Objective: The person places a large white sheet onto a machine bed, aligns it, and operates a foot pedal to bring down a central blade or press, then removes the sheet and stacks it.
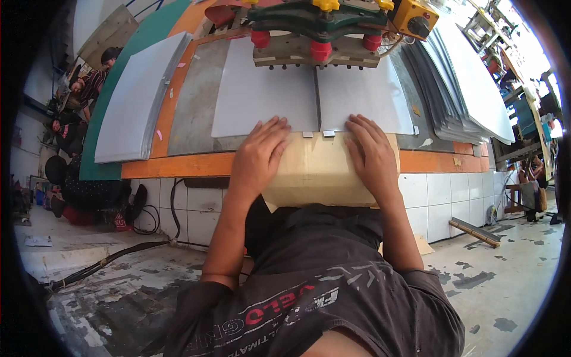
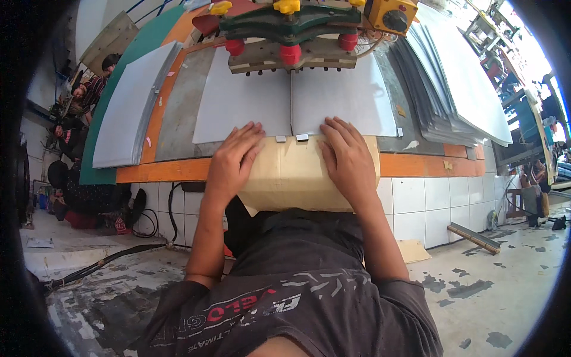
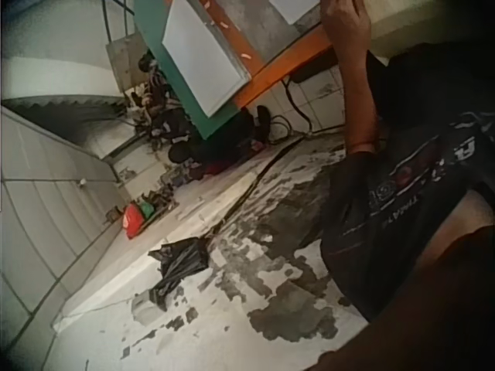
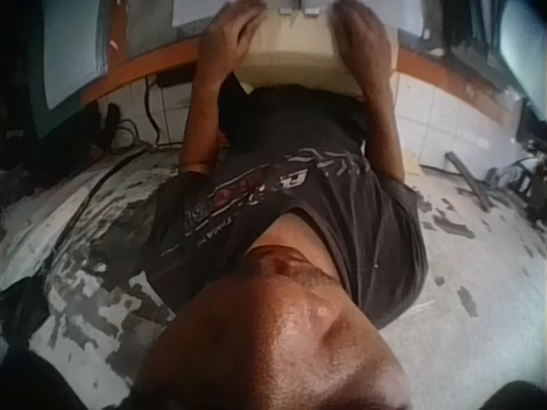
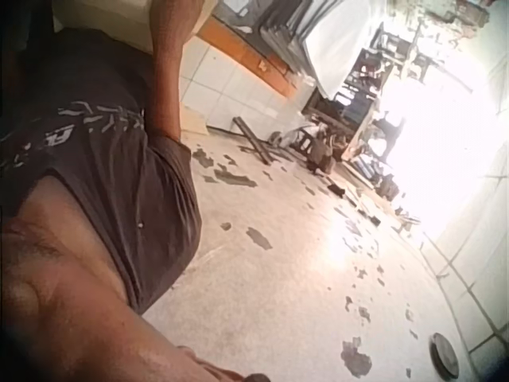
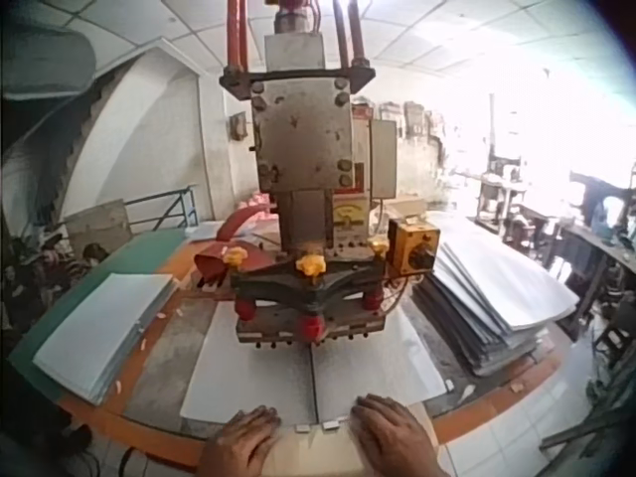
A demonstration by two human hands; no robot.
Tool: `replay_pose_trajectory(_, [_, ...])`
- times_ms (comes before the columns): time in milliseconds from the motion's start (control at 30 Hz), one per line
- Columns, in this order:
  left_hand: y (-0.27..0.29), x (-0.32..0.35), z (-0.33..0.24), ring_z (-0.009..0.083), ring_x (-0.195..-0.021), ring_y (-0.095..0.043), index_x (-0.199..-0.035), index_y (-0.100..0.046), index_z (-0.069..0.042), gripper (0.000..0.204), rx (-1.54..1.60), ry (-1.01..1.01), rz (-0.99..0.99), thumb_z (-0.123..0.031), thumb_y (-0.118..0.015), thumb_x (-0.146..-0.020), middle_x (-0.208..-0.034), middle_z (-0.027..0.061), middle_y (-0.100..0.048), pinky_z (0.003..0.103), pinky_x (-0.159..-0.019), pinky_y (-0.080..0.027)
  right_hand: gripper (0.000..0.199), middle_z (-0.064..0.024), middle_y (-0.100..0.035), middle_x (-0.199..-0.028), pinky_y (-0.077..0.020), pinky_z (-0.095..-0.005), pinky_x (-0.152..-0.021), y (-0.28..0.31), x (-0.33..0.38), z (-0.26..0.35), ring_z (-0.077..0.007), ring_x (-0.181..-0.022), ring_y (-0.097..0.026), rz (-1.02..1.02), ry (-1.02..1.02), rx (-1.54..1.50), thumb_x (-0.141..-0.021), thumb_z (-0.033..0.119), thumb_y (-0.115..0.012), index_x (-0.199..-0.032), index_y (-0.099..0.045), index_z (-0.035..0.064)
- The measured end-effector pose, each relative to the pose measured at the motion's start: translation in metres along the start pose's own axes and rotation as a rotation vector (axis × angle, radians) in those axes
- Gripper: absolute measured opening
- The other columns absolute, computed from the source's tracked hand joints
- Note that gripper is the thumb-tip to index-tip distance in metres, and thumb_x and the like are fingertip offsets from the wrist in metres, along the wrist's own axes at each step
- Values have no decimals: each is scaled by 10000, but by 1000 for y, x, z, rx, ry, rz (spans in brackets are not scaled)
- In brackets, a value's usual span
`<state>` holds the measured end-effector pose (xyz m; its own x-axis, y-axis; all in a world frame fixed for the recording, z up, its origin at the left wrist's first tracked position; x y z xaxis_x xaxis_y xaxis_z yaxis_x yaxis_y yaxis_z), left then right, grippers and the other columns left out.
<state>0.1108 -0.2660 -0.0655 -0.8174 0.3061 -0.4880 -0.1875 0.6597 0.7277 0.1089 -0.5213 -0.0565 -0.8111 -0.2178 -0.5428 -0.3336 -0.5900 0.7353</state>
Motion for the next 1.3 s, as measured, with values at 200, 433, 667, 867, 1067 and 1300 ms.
replay_pose_trajectory(200, [-9, 22, -13, 258, -1221, -672, -1225, -700, -45, 266, -186, 19, -223, -106, -592, -989, -1225, 100, -740, 557, -1240, -259, 264, -162, -686, -1291, -439, -464, -1138, 2, 18, -2, -351, -1282, -600, -109, -30, 82, -934, 74, -643, -1178, -689, -16])
replay_pose_trajectory(433, [-10, 23, -12, 246, -1120, -716, -1142, -697, -45, 230, -204, 7, -342, -69, -553, -965, -1137, 86, -763, 550, -1240, -267, 294, -165, -695, -1271, -460, -459, -1124, -3, 17, -1, -345, -1270, -612, -146, -42, 61, -870, 21, -627, -1153, -698, -21])
replay_pose_trajectory(667, [-14, 23, -8, 247, -1119, -719, -1140, -698, -43, 232, -178, 1, -350, -69, -565, -952, -1133, 81, -766, 547, -1234, -283, 309, -164, -700, -1259, -457, -457, -1130, -5, 18, -2, -344, -1266, -615, -161, -42, 64, -848, 19, -628, -1145, -701, -26])
replay_pose_trajectory(867, [-13, 23, -12, 243, -1116, -723, -1134, -699, -47, 226, -244, -3, -362, -74, -571, -949, -1115, 68, -770, 581, -1251, -213, 303, -164, -703, -1254, -459, -458, -1128, -6, 18, -4, -345, -1263, -618, -165, -29, 75, -851, 22, -631, -1143, -701, -26])
replay_pose_trajectory(1067, [-14, 23, -11, 218, -1112, -718, -1139, -695, -69, 244, -275, -6, -360, -110, -581, -927, -1106, 48, -765, 599, -1249, -211, 295, -158, -707, -1248, -459, -457, -1127, -5, 18, -2, -342, -1262, -619, -169, -36, 80, -854, 28, -632, -1135, -704, -22])
replay_pose_trajectory(1300, [-14, 23, -11, 217, -1115, -717, -1137, -694, -72, 240, -273, -11, -362, -116, -582, -929, -1108, 47, -766, 605, -1250, -202, 300, -155, -705, -1254, -458, -452, -1129, -6, 19, -4, -338, -1265, -618, -170, -41, 88, -855, 35, -636, -1141, -708, -17])
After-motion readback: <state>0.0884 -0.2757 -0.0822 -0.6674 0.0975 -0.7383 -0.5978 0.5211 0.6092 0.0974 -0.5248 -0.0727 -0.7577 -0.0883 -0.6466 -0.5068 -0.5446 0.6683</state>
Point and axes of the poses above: each hand's wrist, its own x-axis away from the middle knuckle, its own y-axis out of the back of the hand, z = x × y, the point moved 2 cm from there along -x, towards the middle knuckle
